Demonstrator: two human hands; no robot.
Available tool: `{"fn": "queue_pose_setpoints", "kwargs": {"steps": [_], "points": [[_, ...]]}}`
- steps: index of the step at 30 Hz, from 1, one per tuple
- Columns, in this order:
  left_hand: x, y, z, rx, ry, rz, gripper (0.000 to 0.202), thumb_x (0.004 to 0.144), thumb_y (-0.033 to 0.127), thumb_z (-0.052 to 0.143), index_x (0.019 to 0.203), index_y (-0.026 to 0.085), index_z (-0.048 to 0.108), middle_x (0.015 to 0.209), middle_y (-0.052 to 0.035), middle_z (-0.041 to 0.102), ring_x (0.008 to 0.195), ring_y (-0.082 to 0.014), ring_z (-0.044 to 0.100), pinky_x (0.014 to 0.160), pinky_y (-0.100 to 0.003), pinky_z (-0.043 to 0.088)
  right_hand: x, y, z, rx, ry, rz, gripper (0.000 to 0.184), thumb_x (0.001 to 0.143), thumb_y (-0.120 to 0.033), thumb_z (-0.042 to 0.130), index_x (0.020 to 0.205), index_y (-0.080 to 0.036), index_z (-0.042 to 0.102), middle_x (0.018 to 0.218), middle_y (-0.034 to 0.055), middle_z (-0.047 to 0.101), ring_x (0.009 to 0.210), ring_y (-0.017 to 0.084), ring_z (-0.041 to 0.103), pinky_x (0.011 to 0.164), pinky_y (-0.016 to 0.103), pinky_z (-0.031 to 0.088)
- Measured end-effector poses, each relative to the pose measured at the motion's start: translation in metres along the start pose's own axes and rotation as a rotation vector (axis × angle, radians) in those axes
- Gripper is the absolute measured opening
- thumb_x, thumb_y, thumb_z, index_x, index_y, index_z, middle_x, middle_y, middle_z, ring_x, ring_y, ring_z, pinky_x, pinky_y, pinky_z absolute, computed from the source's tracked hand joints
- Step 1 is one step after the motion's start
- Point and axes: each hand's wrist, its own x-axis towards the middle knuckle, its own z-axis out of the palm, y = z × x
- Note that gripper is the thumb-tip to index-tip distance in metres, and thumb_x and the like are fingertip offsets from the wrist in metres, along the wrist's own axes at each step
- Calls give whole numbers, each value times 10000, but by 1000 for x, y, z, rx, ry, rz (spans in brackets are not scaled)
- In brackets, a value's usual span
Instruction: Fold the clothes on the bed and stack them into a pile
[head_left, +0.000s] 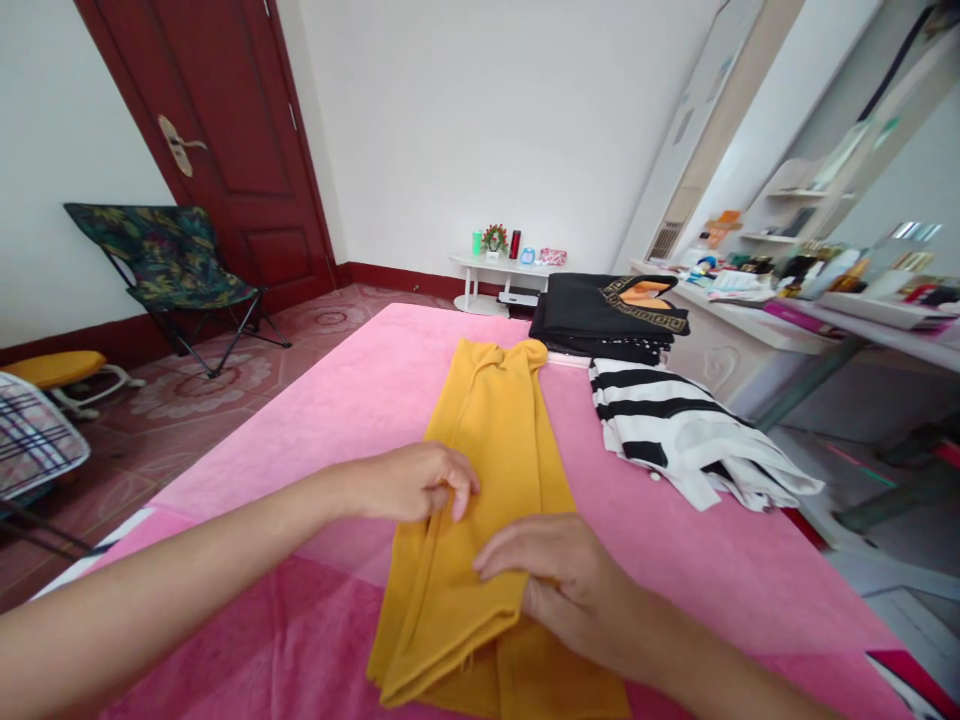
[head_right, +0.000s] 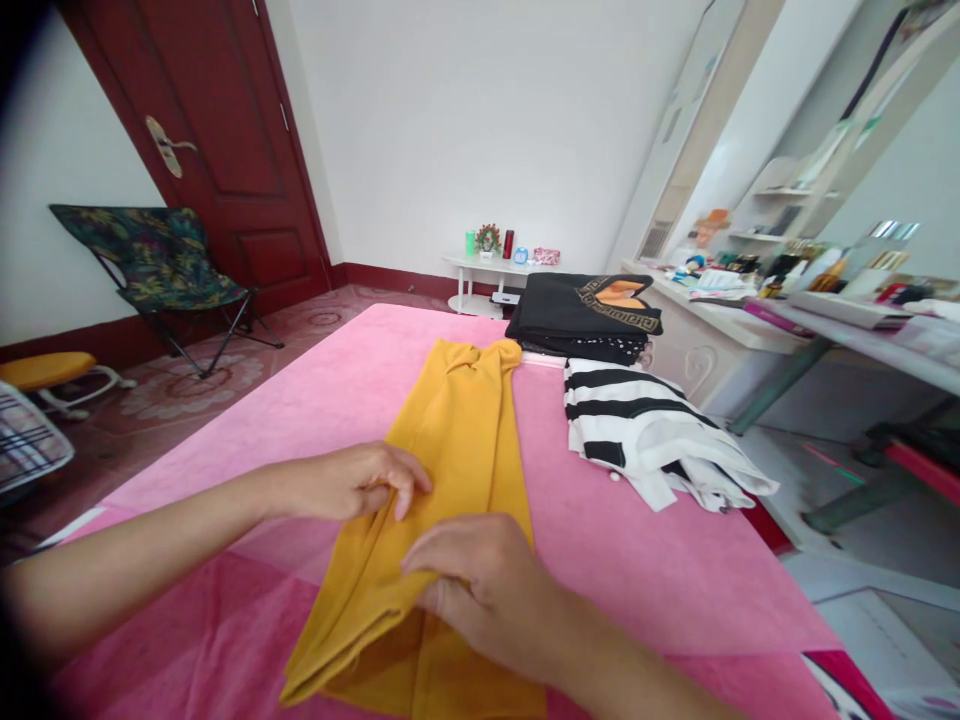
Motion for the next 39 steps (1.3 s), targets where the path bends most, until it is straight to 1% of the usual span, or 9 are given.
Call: {"fn": "queue_pose_setpoints", "kwargs": {"steps": [3,8,12,17,21,28,32,35,39], "points": [[9,6,2,-317,-20,-142,259,736,107,409,783,156,659,831,-21,676,802,-147,616,790,-250,470,12,14,-7,307,177,342,331,874,-403,533,668,-152,597,650,-3,621,602,117,572,554,212,411],[35,-30,0,-574,319,-506,304,820,308,443,1035,145,583,791,-44,666,610,-142,614,572,-251,490,31,59,-10,670,282,623,272,737,-414,645,757,-154,567,660,-16,604,597,129,573,590,245,453],[66,-66,-13,-202,721,-388,274,763,199,522,1021,148,598,982,-74,658,833,-181,631,747,-302,511,33,83,-20,516,200,750,281,692,-314,635,917,-182,528,606,-60,579,417,102,506,409,211,391],[106,-105,-19,-29,992,-402,340,776,268,601,1091,140,604,1051,-86,651,870,-189,625,823,-315,491,36,107,-49,150,12,754,132,667,-229,620,682,-189,495,423,-94,461,320,63,385,329,166,248],[123,-120,-10,-116,1023,-403,241,806,263,583,1013,153,637,908,-44,687,804,-169,636,763,-280,494,60,139,-86,-28,38,711,175,726,-276,575,591,-167,547,451,-24,552,370,80,445,383,185,318],[121,-97,4,346,809,-82,208,812,118,534,949,217,656,922,-21,649,893,-166,599,777,-252,449,141,198,-142,-510,478,601,151,743,-192,555,857,-170,652,714,21,679,647,142,627,610,224,447],[120,-92,8,444,712,-15,195,853,126,493,929,221,645,872,-20,628,853,-164,589,740,-253,442,165,218,-151,-749,503,766,263,747,-180,557,988,-233,646,889,38,700,849,192,645,709,257,449],[120,-95,9,322,785,-30,159,842,134,514,942,212,610,905,-16,629,860,-156,590,754,-248,443,168,228,-152,-784,488,837,241,757,-159,523,945,-233,654,954,62,695,918,231,636,731,288,448],[120,-96,7,179,879,-51,106,839,150,519,920,202,563,898,-13,633,840,-150,596,750,-247,442,162,236,-149,-825,556,806,374,768,-215,548,1140,-233,577,1026,75,678,934,243,632,718,297,453]]}}
